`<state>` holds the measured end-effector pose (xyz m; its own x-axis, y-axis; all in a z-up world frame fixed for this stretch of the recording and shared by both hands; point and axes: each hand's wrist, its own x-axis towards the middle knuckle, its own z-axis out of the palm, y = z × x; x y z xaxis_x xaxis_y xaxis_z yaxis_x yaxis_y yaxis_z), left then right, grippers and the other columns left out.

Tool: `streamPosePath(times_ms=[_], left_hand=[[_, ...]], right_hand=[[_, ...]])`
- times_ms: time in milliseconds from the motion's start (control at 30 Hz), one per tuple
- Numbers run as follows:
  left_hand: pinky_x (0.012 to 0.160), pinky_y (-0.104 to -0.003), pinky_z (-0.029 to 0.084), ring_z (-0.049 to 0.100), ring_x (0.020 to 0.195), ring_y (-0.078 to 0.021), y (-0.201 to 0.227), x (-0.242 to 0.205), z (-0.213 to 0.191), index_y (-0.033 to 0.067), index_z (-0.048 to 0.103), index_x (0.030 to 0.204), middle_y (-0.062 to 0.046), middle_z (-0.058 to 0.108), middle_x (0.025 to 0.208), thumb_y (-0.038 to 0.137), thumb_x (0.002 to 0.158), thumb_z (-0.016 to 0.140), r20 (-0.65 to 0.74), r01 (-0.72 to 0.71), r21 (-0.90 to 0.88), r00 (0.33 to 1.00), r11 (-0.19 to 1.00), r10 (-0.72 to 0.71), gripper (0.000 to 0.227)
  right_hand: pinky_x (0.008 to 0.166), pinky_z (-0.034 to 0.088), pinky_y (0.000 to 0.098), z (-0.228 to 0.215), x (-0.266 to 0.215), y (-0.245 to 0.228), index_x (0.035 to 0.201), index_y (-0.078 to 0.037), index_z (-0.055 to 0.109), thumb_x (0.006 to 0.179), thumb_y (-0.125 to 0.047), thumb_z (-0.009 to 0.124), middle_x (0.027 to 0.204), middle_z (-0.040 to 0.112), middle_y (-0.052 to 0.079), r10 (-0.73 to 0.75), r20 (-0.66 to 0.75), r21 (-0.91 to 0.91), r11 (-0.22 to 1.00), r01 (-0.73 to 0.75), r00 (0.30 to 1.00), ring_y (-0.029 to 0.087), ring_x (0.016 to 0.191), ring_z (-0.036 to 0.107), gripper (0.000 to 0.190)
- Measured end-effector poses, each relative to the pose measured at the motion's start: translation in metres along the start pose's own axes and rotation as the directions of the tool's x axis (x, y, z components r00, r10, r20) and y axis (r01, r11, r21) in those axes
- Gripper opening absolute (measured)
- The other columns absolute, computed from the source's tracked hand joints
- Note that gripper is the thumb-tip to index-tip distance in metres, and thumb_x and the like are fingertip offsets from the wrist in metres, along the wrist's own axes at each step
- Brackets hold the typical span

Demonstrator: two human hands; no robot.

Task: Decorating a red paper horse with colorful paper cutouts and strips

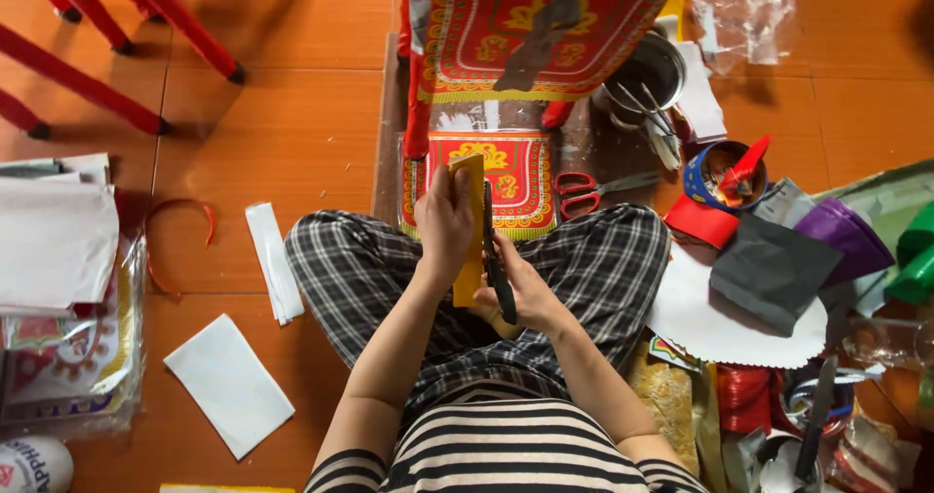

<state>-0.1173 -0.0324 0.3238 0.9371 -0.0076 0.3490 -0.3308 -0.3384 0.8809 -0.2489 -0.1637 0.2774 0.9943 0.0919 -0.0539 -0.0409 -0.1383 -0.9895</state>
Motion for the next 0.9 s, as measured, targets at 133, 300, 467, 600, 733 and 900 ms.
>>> streamPosePath(times_ms=[133,300,467,600,733,900], left_hand=[[0.061,-0.059,0.053,0.071,0.07,-0.0521,0.022,0.006,-0.017,0.0137,0.057,0.096,-0.022,0.067,0.068,0.041,0.118,0.051,0.081,-0.057,0.214,0.996,0.975,0.041,0.036],[0.067,-0.065,0.051,0.07,0.081,-0.0566,0.031,0.01,-0.023,0.0152,0.057,0.101,-0.025,0.068,0.072,0.046,0.117,0.044,0.104,0.002,0.218,0.994,0.976,-0.025,0.037],[0.064,-0.055,0.054,0.071,0.086,-0.0567,0.004,0.009,-0.022,0.0115,0.057,0.098,-0.031,0.066,0.076,0.04,0.119,0.045,0.109,0.0,-0.006,0.994,1.0,0.001,0.037],[0.061,-0.067,0.049,0.063,0.082,-0.0669,0.008,-0.004,-0.02,0.0035,0.06,0.105,-0.038,0.063,0.077,0.037,0.119,0.045,0.091,0.012,-0.003,0.996,1.0,-0.012,0.039],[0.062,-0.057,0.054,0.069,0.081,-0.058,0.0,-0.007,-0.021,0.0097,0.059,0.097,-0.03,0.066,0.074,0.036,0.12,0.044,0.072,0.045,0.056,0.996,0.997,-0.049,0.038],[0.063,-0.056,0.054,0.071,0.074,-0.0524,-0.002,-0.006,-0.017,0.0142,0.058,0.097,-0.025,0.064,0.068,0.034,0.119,0.048,0.026,0.01,0.228,1.0,0.974,-0.016,0.031]], right_hand=[[0.079,0.06,0.0454,0.007,-0.003,-0.01,0.17,-0.013,0.037,0.081,-0.038,0.097,0.105,0.072,0.016,-0.004,-0.017,-0.043,0.999,0.003,1.0,0.033,0.089,0.075,0.11],[0.069,0.055,0.0351,0.025,-0.004,-0.001,0.162,-0.011,0.051,0.083,-0.03,0.098,0.082,0.072,0.01,-0.067,-0.145,-0.076,0.995,0.057,0.987,0.024,0.072,0.071,0.094],[0.06,0.052,0.0315,0.037,0.0,0.012,0.154,-0.016,0.064,0.086,-0.033,0.096,0.082,0.075,0.011,-0.027,-0.255,-0.003,1.0,0.027,0.966,0.016,0.069,0.066,0.078],[0.054,0.055,0.025,0.035,0.004,-0.003,0.151,-0.013,0.065,0.088,-0.028,0.095,0.08,0.075,0.007,-0.016,-0.289,0.092,0.995,0.045,0.957,0.014,0.063,0.071,0.072],[0.071,0.059,0.0353,0.027,0.003,-0.006,0.159,-0.011,0.055,0.084,-0.03,0.098,0.1,0.076,0.011,0.024,-0.127,0.099,0.995,-0.012,0.992,0.02,0.085,0.074,0.088],[0.099,0.052,0.064,0.022,0.002,-0.027,0.173,-0.013,0.028,0.083,-0.046,0.094,0.139,0.067,0.024,0.081,0.053,-0.163,0.984,-0.072,0.995,0.053,0.125,0.065,0.116]])
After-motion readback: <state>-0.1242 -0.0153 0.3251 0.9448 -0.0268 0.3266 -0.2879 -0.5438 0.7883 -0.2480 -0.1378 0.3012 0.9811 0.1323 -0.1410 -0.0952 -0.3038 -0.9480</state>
